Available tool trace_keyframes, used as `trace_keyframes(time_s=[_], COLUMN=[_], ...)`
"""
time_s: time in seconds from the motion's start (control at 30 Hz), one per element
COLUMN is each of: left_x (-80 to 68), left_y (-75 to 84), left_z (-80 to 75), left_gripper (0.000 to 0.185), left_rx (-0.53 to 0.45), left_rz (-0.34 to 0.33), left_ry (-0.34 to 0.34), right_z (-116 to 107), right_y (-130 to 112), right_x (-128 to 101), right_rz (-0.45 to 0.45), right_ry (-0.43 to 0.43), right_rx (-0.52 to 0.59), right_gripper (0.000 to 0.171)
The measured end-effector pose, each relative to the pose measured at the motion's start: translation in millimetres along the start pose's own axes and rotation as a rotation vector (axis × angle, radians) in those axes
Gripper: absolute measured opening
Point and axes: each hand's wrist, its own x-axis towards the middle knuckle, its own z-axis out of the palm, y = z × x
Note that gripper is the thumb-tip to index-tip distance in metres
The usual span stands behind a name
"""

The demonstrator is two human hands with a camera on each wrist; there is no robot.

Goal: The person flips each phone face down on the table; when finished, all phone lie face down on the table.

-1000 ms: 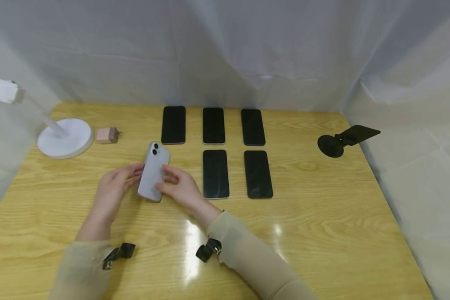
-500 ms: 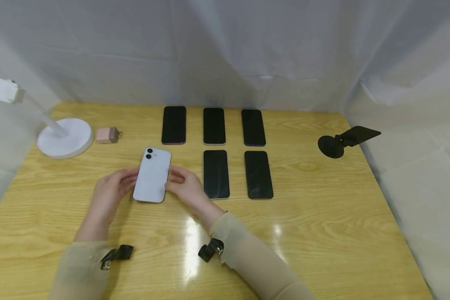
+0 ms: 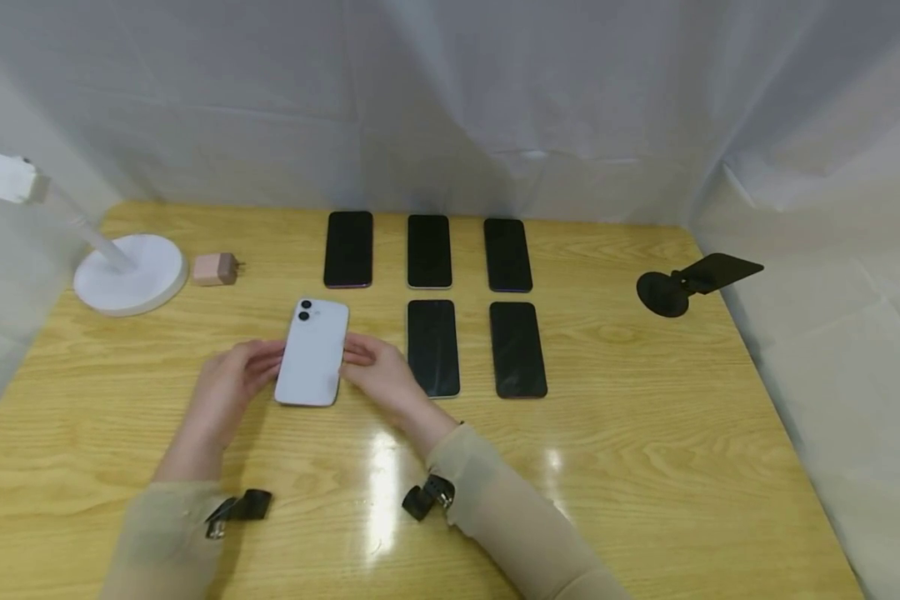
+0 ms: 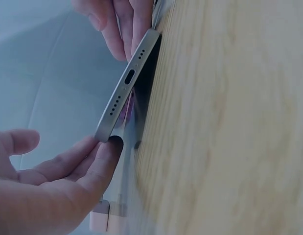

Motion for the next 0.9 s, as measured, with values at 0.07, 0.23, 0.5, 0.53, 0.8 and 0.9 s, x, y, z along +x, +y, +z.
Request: trace_keyframes(time_s=[0.07,0.23,0.5,0.53,0.8,0.9], left_x=[0.0,0.9,4.2,4.3,4.7,4.2], left_y=[0.2,1.1,-0.5,-0.8,-0.4,0.6], left_z=[2.8,11.0,18.5,18.7,19.7,20.0], left_gripper=[0.052,0.051,0.048,0.047,0.054,0.054], left_rx=[0.035,0.073,0.068,0.065,0.089,0.079], left_rz=[-0.003,-0.036,-0.079,-0.078,-0.091,-0.096], left_ry=[-0.010,-0.024,-0.024,-0.024,-0.039,-0.043], right_z=[-2,-8,-15,-15,-17,-19], right_y=[0,-2,-5,-5,-4,-4], right_x=[-1,-3,-7,-7,-7,-7], right_rz=[0.001,0.008,-0.001,-0.001,-0.001,-0.005], right_ry=[0.010,0.039,0.038,0.037,0.034,0.028], right_rx=[-0.015,-0.068,-0.057,-0.051,-0.045,-0.044], right_gripper=[0.050,0.049,0.050,0.050,0.050,0.050])
